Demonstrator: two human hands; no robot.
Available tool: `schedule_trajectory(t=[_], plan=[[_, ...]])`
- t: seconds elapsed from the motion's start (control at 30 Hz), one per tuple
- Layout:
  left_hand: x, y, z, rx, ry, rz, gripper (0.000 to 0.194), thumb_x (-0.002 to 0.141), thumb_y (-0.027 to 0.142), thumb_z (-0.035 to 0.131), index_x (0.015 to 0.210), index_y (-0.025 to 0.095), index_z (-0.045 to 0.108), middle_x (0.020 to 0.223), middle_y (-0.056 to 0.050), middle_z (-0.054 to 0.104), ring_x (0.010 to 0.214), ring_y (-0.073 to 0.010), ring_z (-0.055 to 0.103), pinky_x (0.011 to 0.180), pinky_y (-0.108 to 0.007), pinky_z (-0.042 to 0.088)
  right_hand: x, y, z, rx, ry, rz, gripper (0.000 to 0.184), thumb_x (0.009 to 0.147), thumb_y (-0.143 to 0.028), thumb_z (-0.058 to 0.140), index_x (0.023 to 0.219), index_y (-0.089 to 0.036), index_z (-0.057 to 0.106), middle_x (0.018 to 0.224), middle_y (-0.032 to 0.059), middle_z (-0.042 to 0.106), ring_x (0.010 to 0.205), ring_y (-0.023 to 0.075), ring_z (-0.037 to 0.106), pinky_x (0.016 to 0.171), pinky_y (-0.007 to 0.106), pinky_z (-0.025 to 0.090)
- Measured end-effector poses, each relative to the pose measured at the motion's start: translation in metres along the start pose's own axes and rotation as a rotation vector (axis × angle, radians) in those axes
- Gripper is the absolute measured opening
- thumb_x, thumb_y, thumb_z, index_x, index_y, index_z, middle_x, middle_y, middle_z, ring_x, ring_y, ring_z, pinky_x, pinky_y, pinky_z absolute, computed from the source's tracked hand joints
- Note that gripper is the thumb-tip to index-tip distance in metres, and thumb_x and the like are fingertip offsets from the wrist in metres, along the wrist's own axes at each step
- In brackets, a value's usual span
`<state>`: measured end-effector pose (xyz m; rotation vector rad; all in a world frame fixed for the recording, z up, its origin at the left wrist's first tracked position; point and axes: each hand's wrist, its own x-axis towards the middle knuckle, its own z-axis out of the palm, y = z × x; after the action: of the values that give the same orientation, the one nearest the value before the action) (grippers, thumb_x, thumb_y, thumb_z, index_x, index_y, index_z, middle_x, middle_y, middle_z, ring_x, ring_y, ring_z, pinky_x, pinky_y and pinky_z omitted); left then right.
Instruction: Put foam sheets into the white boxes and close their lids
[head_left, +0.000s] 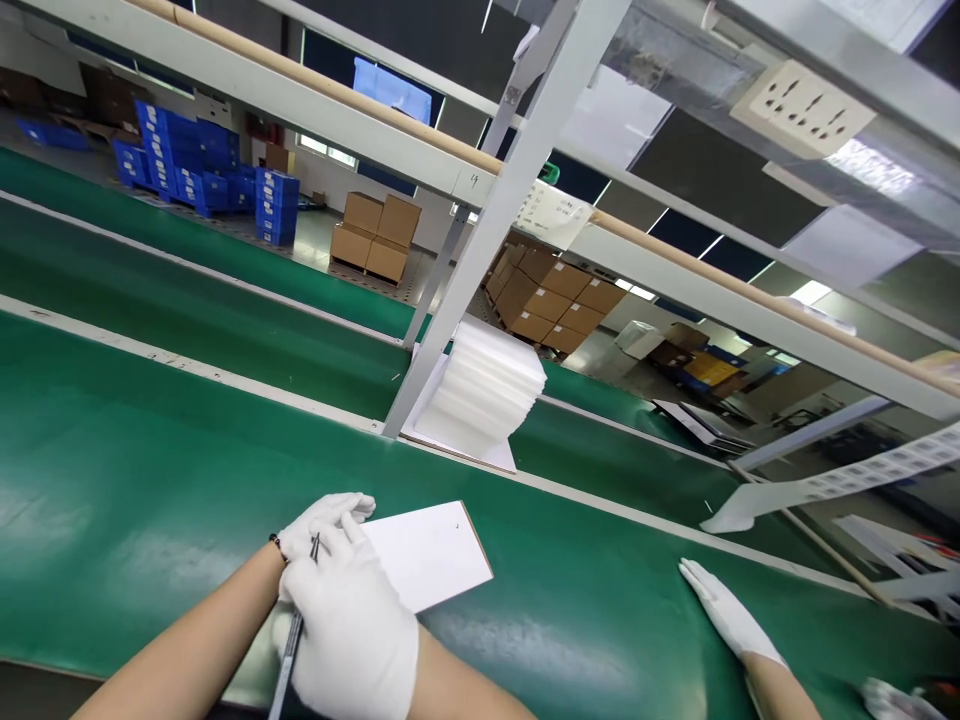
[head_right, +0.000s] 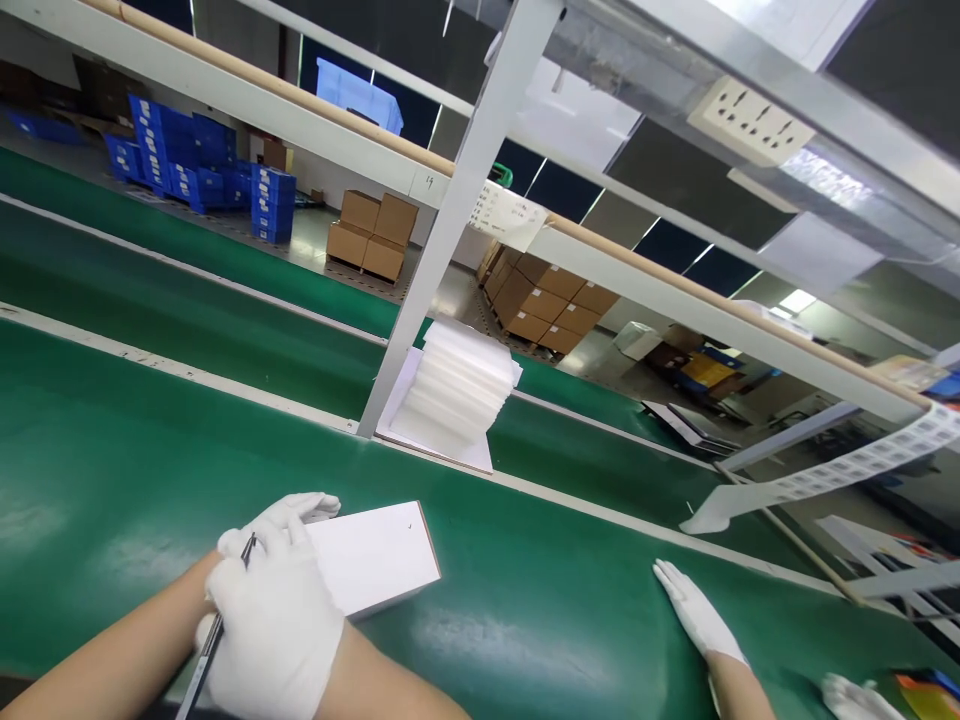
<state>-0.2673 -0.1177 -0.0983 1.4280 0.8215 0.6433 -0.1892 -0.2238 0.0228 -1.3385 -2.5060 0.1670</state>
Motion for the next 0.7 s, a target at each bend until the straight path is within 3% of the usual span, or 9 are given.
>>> schedule_trajectory(t=[0.07, 0.17, 0.27, 0.33, 0.4, 0.47, 0.53, 0.6, 0.7], plan=[[0.004, -0.01, -0.003, -0.223, 0.009, -0.089, 0.056, 0.078, 0.069, 0.058, 0.102, 0.02, 0.069, 0.117, -0.009, 0.072, 0.119, -0.0294, 0.061, 0.106, -0.042, 0.045, 0.006, -0.002, 0.004, -0.081, -0.082, 0.042, 0.029, 0.063, -0.02, 0.065, 0.091, -0.014, 0.064, 0.099, 0.0155, 0.061, 0.095, 0.0336, 0.053, 0.095, 0.056, 0.043], [0.013, -0.022, -0.006, -0.281, 0.04, -0.132, 0.066, 0.066, 0.072, 0.069, 0.098, 0.015, 0.071, 0.116, -0.014, 0.072, 0.119, -0.0338, 0.061, 0.108, -0.045, 0.044, -0.009, 0.017, 0.003, -0.008, -0.04, 0.15, 0.036, 0.063, -0.014, 0.058, 0.099, -0.012, 0.065, 0.102, 0.0171, 0.062, 0.096, 0.0319, 0.056, 0.096, 0.05, 0.046], [0.017, -0.026, -0.006, -0.292, 0.029, -0.11, 0.069, 0.062, 0.074, 0.071, 0.098, 0.015, 0.073, 0.119, -0.016, 0.07, 0.121, -0.033, 0.06, 0.11, -0.042, 0.043, -0.052, 0.066, -0.003, 0.067, 0.087, 0.284, 0.058, 0.061, -0.009, 0.048, 0.117, -0.011, 0.062, 0.114, 0.0154, 0.063, 0.11, 0.0312, 0.056, 0.106, 0.049, 0.04], [0.017, -0.025, -0.006, -0.313, 0.021, -0.112, 0.073, 0.061, 0.076, 0.071, 0.099, 0.014, 0.073, 0.12, -0.017, 0.07, 0.12, -0.0323, 0.061, 0.11, -0.041, 0.043, -0.089, 0.112, -0.013, 0.0, 0.161, 0.478, 0.067, 0.062, -0.01, 0.043, 0.127, -0.011, 0.057, 0.114, 0.0162, 0.065, 0.118, 0.0334, 0.054, 0.102, 0.052, 0.042], [0.015, -0.024, -0.005, -0.312, 0.019, -0.119, 0.074, 0.06, 0.077, 0.072, 0.1, 0.014, 0.073, 0.121, -0.017, 0.07, 0.12, -0.0319, 0.061, 0.11, -0.041, 0.043, -0.125, 0.158, -0.03, -0.081, 0.262, 0.709, 0.052, 0.068, -0.016, 0.043, 0.116, -0.014, 0.063, 0.106, 0.0164, 0.068, 0.103, 0.0328, 0.063, 0.091, 0.049, 0.048], [0.015, -0.022, -0.003, -0.289, 0.012, -0.118, 0.074, 0.062, 0.077, 0.07, 0.1, 0.014, 0.073, 0.121, -0.016, 0.069, 0.12, -0.0312, 0.061, 0.11, -0.04, 0.044, -0.152, 0.192, -0.054, -0.162, 0.313, 1.0, 0.029, 0.074, -0.031, 0.05, 0.097, -0.018, 0.064, 0.078, 0.0122, 0.069, 0.075, 0.0323, 0.066, 0.071, 0.046, 0.051], [0.016, -0.022, -0.001, -0.246, -0.009, -0.113, 0.072, 0.065, 0.077, 0.067, 0.101, 0.015, 0.073, 0.122, -0.015, 0.069, 0.121, -0.0305, 0.06, 0.109, -0.039, 0.044, -0.162, 0.21, -0.078, -0.164, 0.396, 1.187, 0.034, 0.076, -0.055, 0.056, 0.084, -0.022, 0.059, 0.063, 0.0066, 0.064, 0.061, 0.0301, 0.063, 0.063, 0.044, 0.05], [0.018, -0.024, 0.001, -0.194, -0.033, -0.105, 0.07, 0.069, 0.076, 0.064, 0.102, 0.016, 0.073, 0.123, -0.013, 0.069, 0.121, -0.0299, 0.06, 0.109, -0.039, 0.044, -0.156, 0.217, -0.096, -0.078, 0.557, 1.187, 0.048, 0.076, -0.07, 0.053, 0.087, -0.024, 0.059, 0.064, 0.0042, 0.065, 0.062, 0.0283, 0.065, 0.065, 0.042, 0.051], [0.021, -0.029, 0.002, -0.136, -0.055, -0.085, 0.067, 0.073, 0.074, 0.061, 0.105, 0.016, 0.072, 0.124, -0.012, 0.069, 0.12, -0.0288, 0.06, 0.108, -0.038, 0.045, -0.119, 0.229, -0.109, 0.082, 0.856, 0.905, 0.056, 0.083, -0.069, 0.045, 0.105, -0.021, 0.062, 0.073, 0.0041, 0.068, 0.066, 0.0243, 0.068, 0.069, 0.038, 0.054]])
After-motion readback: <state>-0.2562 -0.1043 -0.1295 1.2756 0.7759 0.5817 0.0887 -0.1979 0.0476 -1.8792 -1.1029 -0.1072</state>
